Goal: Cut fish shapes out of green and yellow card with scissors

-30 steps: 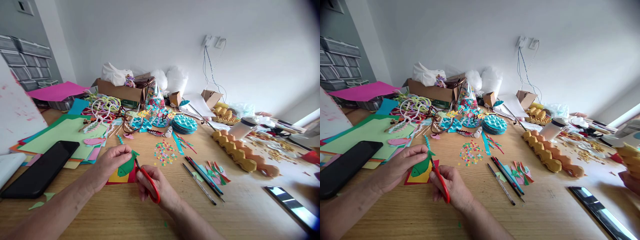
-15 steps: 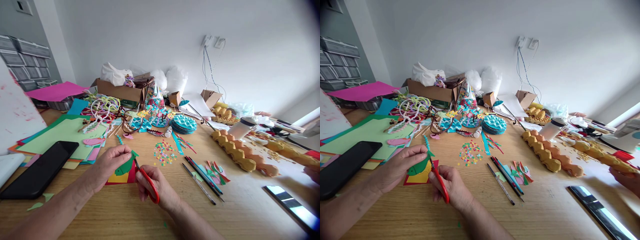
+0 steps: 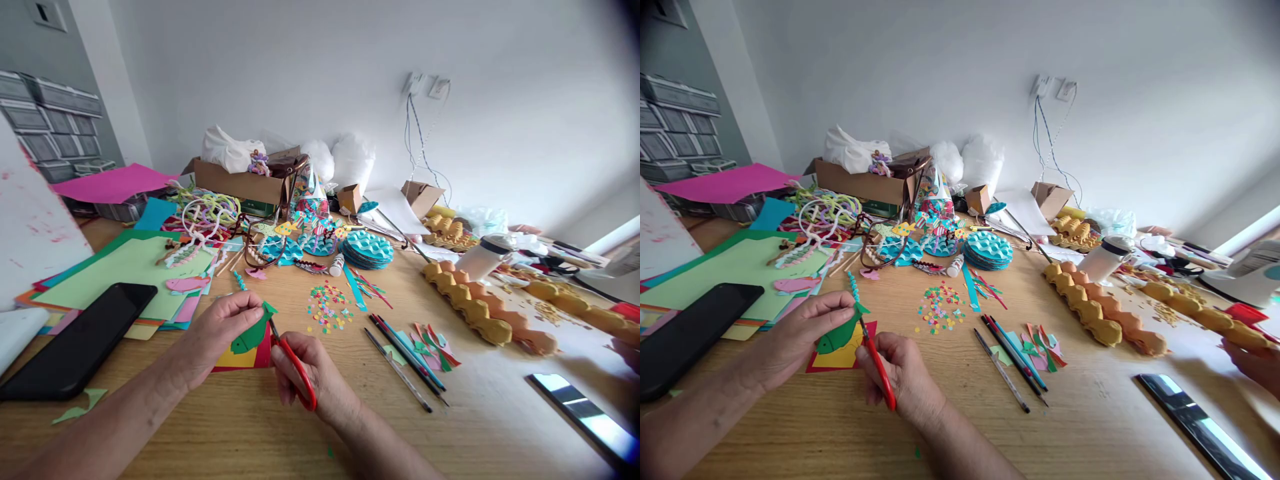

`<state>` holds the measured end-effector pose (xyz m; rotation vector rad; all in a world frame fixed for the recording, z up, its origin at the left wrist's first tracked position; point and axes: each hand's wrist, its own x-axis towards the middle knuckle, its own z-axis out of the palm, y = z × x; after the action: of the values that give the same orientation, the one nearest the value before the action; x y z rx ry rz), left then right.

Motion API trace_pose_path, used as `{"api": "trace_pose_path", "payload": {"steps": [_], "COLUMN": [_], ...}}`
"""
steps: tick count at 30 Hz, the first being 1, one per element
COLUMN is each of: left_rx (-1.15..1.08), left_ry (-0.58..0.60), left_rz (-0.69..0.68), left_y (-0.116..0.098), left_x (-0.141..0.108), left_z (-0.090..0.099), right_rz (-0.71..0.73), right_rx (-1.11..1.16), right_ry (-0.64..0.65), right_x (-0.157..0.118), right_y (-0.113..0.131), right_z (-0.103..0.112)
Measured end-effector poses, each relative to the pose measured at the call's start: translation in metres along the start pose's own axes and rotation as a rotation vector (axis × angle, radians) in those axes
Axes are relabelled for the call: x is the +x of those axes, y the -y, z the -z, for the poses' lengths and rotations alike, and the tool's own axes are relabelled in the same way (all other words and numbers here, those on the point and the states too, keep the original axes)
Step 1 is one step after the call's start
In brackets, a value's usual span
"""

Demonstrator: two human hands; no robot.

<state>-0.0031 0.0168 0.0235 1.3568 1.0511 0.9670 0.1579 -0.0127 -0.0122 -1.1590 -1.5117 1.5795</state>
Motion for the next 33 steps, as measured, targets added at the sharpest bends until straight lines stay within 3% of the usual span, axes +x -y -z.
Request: {"api": "trace_pose_path", "payload": {"steps": [33], "left_rx": [-0.004], "left_ry": [0.113], "left_rz": [-0.006], "left_y": [0.0045], "left_x": [-0.0002], "left_z": [0.0024], "right_rz": [0.022], "right_rx": [0.089], "right_ry": [0.009], "right_x": [0.0008], "right_y": [-0.0023], "right_z": [-0.0017]}}
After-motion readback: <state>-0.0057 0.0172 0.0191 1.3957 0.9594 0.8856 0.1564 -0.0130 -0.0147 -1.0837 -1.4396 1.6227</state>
